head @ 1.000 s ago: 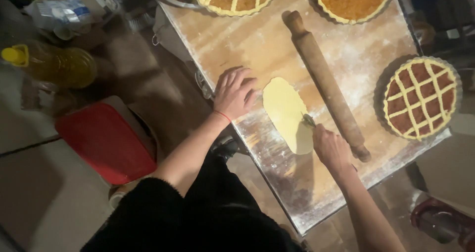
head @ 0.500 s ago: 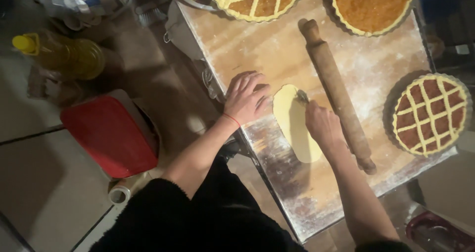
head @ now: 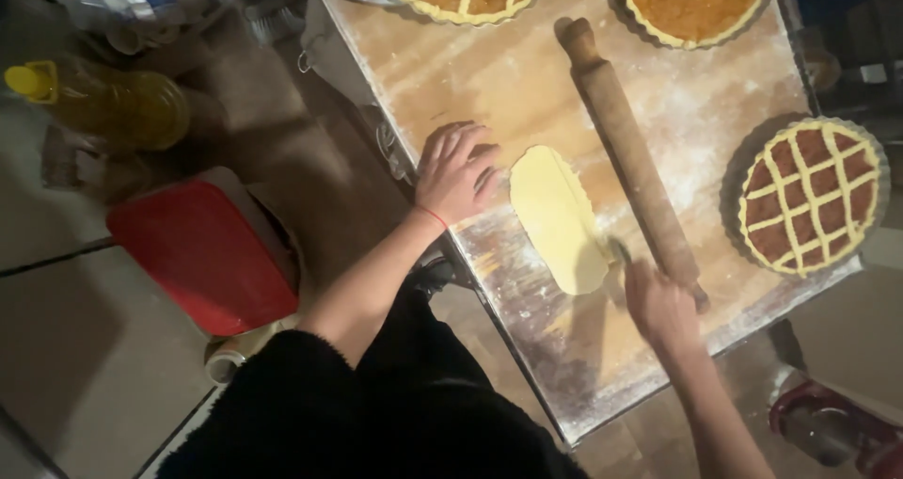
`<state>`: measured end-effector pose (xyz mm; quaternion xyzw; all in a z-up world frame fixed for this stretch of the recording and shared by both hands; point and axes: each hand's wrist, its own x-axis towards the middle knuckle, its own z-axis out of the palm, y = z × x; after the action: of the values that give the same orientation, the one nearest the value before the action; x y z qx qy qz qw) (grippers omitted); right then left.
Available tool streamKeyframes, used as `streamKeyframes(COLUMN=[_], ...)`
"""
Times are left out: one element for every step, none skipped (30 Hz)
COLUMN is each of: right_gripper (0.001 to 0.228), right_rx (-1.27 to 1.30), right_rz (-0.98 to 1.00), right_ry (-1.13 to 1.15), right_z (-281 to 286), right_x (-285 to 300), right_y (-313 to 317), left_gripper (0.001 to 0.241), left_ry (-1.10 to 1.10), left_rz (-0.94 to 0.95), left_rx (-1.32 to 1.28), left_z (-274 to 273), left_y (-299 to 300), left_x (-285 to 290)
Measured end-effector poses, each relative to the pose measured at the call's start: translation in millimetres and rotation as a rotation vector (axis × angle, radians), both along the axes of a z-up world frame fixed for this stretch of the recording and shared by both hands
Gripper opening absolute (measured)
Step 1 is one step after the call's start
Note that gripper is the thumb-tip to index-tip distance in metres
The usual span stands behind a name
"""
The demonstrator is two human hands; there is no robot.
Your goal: Decorating pies with dough strips to create a lattice pattern.
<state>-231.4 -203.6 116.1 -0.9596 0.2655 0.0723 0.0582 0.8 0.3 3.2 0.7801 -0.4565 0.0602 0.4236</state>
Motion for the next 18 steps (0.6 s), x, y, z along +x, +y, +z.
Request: streamKeyframes(right_gripper=[0.018, 0.018, 0.018, 0.018, 0.018, 0.018, 0.018, 0.018, 0.018, 0.017, 0.017, 0.017, 0.017, 0.017, 0.017, 0.017, 0.017, 0.017], right_rx=[0.003, 0.007, 0.008, 0.009, 0.01, 0.01, 0.011, 0.011, 0.012, 0.014, 0.016, 0.018, 0.018, 0.019, 0.019, 0.02, 0.021, 0.021], right_rz=[-0.004, -0.009, -0.018, -0.028, -0.037, -0.045, -0.052, -0.058, -0.061, -0.064, -0.065, -0.065, -0.064, -0.062, -0.059, -0.055, -0.051, -0.046], right_ry=[0.001, 0.003, 0.005, 0.007, 0.009, 0.011, 0.012, 0.013, 0.013, 0.013, 0.016, 0.019, 0.021, 0.023, 0.026, 0.028, 0.032, 0.035], right_z=[-0.8, -2.5, -3.6, -4.7, -6.0, -7.4, -9.1, -11.6, -14.4, -17.2, -21.0, -25.0, -28.8, -35.7, -42.6, -49.5, -51.9, -54.5], right_x=[-5.9, -11.7, -19.2, -26.7, -34.0, -41.1, -46.9, -52.3, -56.4, -60.1, -64.1, -67.8, -70.3, -74.6, -78.3, -81.9, -82.6, -83.3], right_y=[1.7, 2.5, 3.5, 4.4, 4.7, 5.3, 5.7, 6.0, 6.0, 6.3, 6.1, 6.2, 5.1, 2.2, -0.8, -3.4, -3.6, -3.7], left_gripper=[0.027, 0.027, 0.026, 0.026, 0.026, 0.025, 0.025, 0.025, 0.024, 0.024, 0.024, 0.024, 0.024, 0.024, 0.024, 0.024, 0.024, 0.024], left_ry=[0.001, 0.0, 0.002, 0.005, 0.004, -0.001, -0.008, -0.009, -0.018, -0.026, -0.025, -0.017, -0.008, -0.008, -0.007, -0.005, -0.004, -0.013], left_rz=[0.007, 0.002, -0.01, -0.021, -0.031, -0.038, -0.043, -0.05, -0.043, -0.035, -0.037, -0.035, -0.031, -0.03, -0.032, -0.034, -0.03, -0.033], left_rx=[-0.001, 0.002, 0.0, -0.002, -0.002, 0.0, 0.001, 0.001, -0.002, -0.006, -0.004, -0.005, -0.008, -0.008, -0.001, 0.006, 0.007, 0.012], left_z=[0.0, 1.0, 2.2, 3.3, 3.7, 4.2, 4.5, 3.3, 2.2, 0.9, 0.9, 0.7, 0.5, 1.2, 2.1, 2.8, 3.1, 3.3], left_y=[0.7, 2.0, 1.7, 1.3, 1.1, 1.2, 1.6, 0.5, -0.1, -0.2, 0.0, 0.4, 0.2, 0.0, 0.2, 0.7, 1.0, 1.3], left_x=[-0.4, 0.4, 0.6, 0.7, 0.6, 0.5, 1.5, 0.9, 1.0, 1.4, 0.4, -0.2, -0.2, -0.1, 0.2, 0.7, 0.8, 0.9])
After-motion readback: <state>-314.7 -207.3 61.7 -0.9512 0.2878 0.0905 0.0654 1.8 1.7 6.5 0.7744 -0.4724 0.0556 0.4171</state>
